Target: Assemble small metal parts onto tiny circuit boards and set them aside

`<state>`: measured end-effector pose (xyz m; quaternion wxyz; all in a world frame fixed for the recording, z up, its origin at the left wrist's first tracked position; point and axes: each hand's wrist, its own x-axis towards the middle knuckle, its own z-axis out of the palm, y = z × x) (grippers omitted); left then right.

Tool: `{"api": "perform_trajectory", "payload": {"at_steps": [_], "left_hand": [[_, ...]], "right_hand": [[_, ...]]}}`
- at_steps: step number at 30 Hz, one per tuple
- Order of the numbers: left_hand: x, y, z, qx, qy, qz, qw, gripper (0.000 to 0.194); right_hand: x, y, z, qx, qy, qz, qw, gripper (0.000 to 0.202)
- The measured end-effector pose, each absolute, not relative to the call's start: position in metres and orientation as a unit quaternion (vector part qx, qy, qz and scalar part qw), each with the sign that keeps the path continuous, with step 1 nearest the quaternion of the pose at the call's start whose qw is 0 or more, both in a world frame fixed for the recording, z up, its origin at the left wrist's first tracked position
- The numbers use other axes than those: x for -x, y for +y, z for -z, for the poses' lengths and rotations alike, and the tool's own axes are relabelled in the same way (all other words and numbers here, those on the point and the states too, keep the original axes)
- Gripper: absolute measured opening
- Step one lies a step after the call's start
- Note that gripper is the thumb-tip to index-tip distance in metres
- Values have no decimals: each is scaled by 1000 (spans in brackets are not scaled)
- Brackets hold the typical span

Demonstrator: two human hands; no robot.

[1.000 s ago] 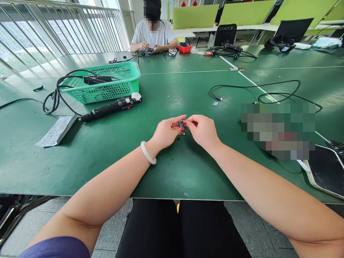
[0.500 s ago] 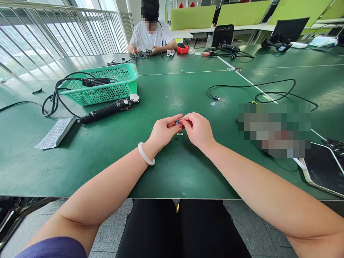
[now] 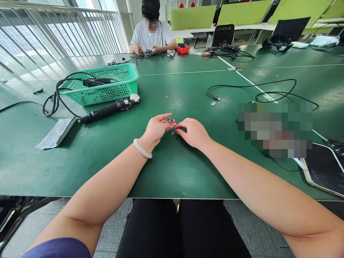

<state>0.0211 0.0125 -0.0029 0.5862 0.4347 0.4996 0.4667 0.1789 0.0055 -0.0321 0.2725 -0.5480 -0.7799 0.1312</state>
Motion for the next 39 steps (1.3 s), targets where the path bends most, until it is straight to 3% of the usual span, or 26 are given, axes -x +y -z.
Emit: {"api": "perform_trajectory", "payload": {"at_steps": [6,12,15,25,33,39], "left_hand": [[-20,15,12,-391,477,-480,624,31],[-23,13,10,-426,481,-449,621,29],[-26,10,10,-440,469,-433,632,27],[-29,2,9,-449,417,-411,675,13],[-31,3,15,-440,422,-410,678,13],[-30,5,13,-407,431,-425,684,18]], "right_hand": [[-171,10,36,534,-796,-130,253,16],[-181,4,23,563,-693,-200,403,15],[-184,2,20,554,-678,-205,437,14],[-178,-3,18,543,-694,-158,445,12],[-174,-6,20,552,-687,-149,450,14],[-174,-7,20,519,-714,-133,451,25]]}}
